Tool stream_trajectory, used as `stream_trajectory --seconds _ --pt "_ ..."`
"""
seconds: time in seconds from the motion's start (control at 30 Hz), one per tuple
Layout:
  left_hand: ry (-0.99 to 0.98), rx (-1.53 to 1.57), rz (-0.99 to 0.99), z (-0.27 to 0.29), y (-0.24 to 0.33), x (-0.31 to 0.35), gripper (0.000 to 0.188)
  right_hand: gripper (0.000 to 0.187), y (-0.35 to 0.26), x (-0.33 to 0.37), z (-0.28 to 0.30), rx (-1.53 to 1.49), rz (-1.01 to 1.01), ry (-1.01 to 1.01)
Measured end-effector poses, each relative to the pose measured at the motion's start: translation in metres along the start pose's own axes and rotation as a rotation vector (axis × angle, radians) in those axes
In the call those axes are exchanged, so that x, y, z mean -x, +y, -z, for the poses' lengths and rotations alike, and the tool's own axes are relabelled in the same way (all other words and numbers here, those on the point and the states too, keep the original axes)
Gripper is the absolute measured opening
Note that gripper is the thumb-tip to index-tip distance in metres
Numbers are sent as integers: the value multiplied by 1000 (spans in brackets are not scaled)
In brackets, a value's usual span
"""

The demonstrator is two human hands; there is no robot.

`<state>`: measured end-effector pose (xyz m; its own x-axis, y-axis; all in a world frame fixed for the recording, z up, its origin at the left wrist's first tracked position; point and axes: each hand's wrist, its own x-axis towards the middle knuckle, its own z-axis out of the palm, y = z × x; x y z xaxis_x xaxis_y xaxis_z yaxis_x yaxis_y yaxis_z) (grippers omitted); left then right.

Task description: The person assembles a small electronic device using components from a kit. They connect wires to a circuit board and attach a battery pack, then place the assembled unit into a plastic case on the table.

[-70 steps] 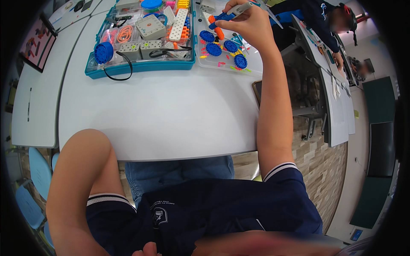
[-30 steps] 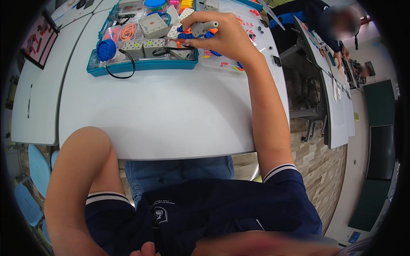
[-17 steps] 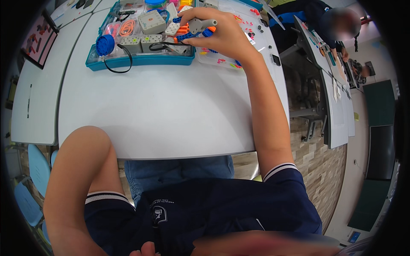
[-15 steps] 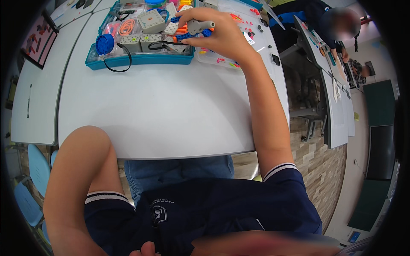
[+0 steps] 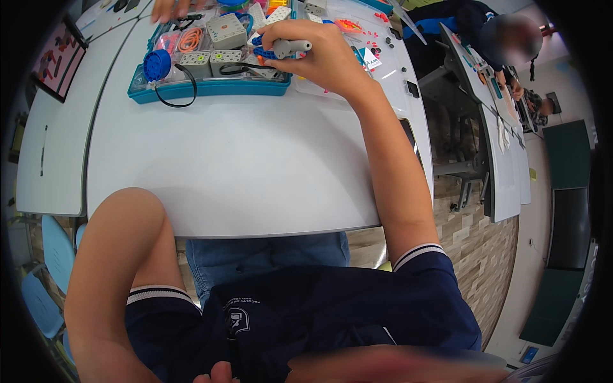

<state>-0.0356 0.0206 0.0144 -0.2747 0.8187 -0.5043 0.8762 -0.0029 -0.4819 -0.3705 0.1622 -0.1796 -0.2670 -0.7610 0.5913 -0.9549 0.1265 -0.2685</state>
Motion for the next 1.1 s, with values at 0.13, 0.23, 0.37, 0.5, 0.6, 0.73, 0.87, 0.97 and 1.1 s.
stream_trajectory --seconds 0.13,0.23,0.37,0.5,0.6,0.73,0.87,0.97,1.1 --pt "0 -5 -11 -6 9 2 45 27 -5 -1 3 26 -39 -18" --pt "1 -8 -19 -15 10 7 45 29 -9 -2 6 55 -59 -26" --pt "3 -12 -30 -14 11 8 46 32 -10 -2 15 10 -59 43" --pt "9 -20 -40 -17 13 8 46 36 -3 -3 27 -162 -185 304" --pt "19 -32 -45 -14 13 6 46 39 8 -2 47 -390 -303 300" --pt "25 -37 -50 -9 4 11 46 15 17 0 71 -526 -459 442" --pt "26 -42 -60 -12 5 9 46 17 19 2 91 -404 -524 581" --pt "25 -47 -67 -12 9 10 46 20 19 5 97 -385 -578 604" --pt "24 -53 -75 -8 17 18 46 23 25 9 99 -199 -635 565"
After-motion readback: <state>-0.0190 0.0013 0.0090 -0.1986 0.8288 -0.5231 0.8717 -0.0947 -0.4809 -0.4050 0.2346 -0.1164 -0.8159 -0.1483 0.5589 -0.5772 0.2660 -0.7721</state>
